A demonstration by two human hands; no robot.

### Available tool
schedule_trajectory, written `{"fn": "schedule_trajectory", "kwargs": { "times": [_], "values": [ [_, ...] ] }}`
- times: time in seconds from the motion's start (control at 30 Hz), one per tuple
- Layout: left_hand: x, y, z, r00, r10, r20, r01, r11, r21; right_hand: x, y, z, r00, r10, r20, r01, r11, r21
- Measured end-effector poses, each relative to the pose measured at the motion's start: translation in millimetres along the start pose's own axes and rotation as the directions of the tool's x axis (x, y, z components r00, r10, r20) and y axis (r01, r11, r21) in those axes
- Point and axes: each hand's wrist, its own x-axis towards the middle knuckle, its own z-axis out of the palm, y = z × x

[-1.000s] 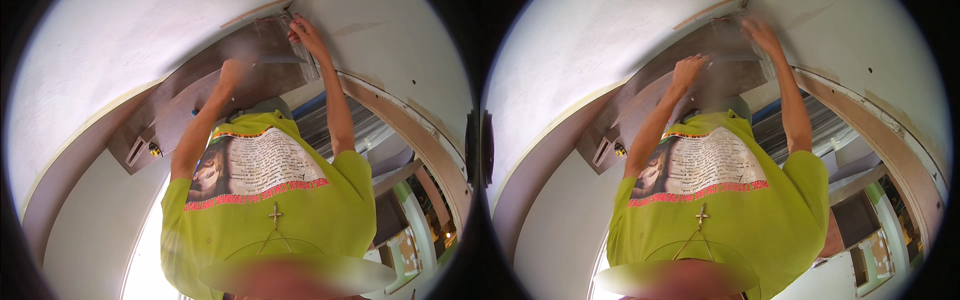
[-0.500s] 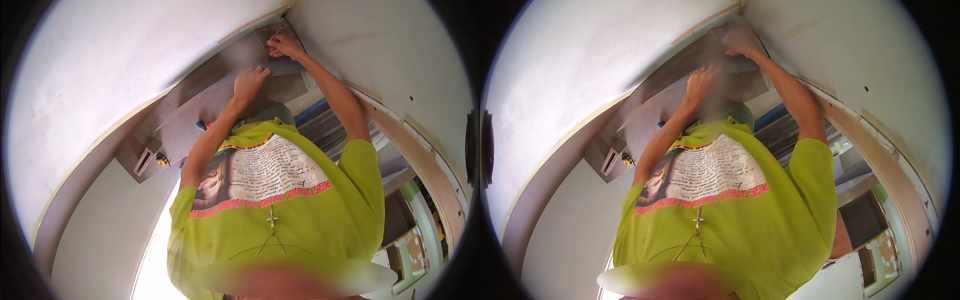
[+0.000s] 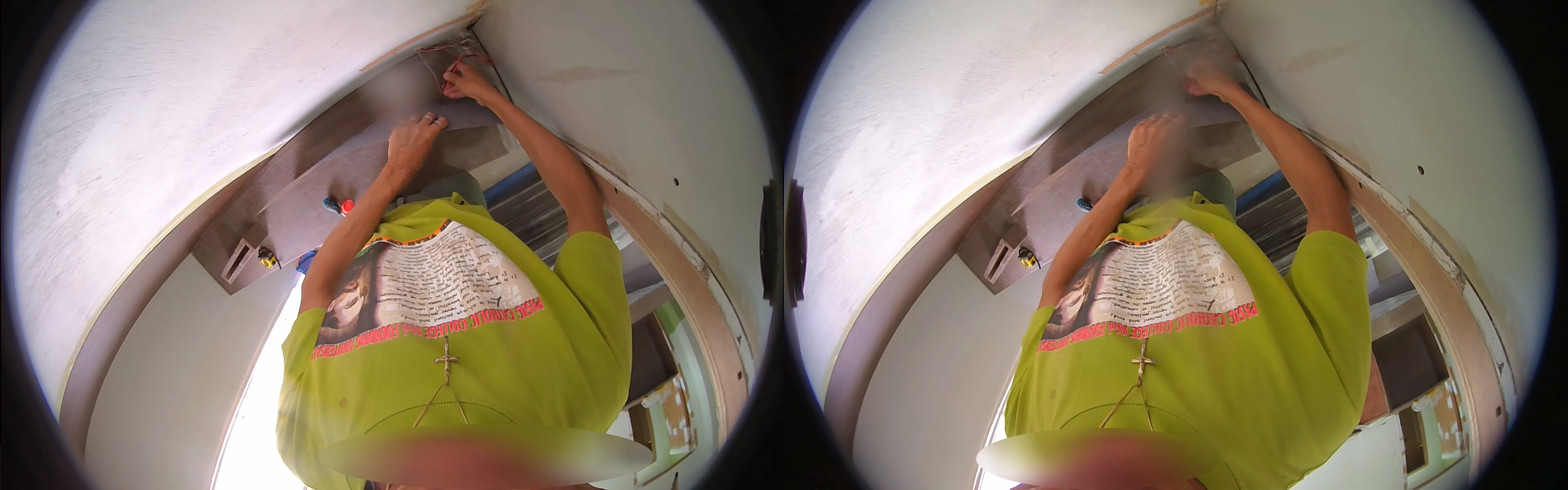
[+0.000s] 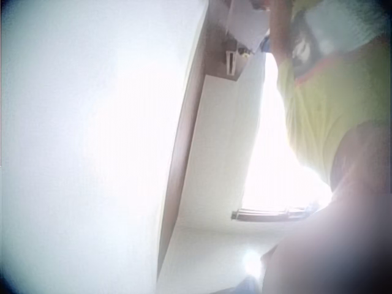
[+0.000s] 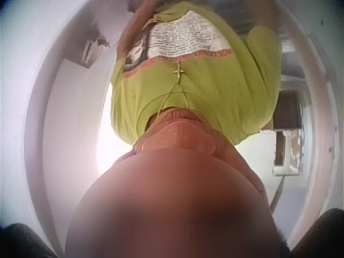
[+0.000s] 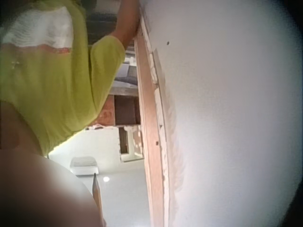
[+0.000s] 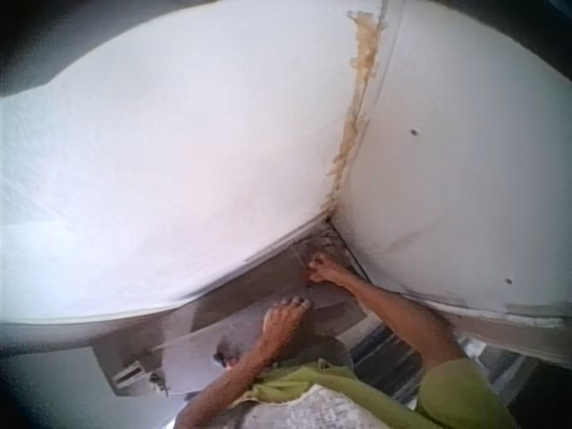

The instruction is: The person cuts a rectangular piece of wood with a utility knife, then fits it into a cabinet opening. They sand the edges of the piece with sandpaper.

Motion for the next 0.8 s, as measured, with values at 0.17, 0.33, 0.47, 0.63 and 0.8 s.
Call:
{"fn": "schedule_trajectory", "kwargs": {
  "times": [0.17, 0.33, 0.47, 0.63, 0.8],
  "values": [
    [-2, 2, -3, 1.0, 0.009, -0.01, -0.009, 1.0, -0.012, -5, 0, 1, 1.0, 0.007, 0.016, -0.006, 0.998, -0.067],
    [1, 2, -8, 1.0, -0.019, 0.004, 0.019, 0.998, -0.057, -2, -18, 8, 0.998, 0.022, 0.053, -0.005, 0.952, -0.306],
    [3, 2, -10, 0.998, -0.04, 0.044, 0.042, 0.998, -0.043, -5, -24, 12, 0.98, 0.015, 0.198, 0.081, 0.879, -0.469],
    [-2, 6, -7, 0.998, -0.028, 0.051, 0.029, 0.999, -0.015, -7, -2, 15, 0.989, -0.014, 0.148, 0.059, 0.951, -0.304],
    [-5, 5, -5, 1.0, -0.004, -0.022, 0.004, 1.0, -0.023, -7, 19, 17, 0.984, -0.174, 0.024, 0.168, 0.889, -0.427]
  ]
}}
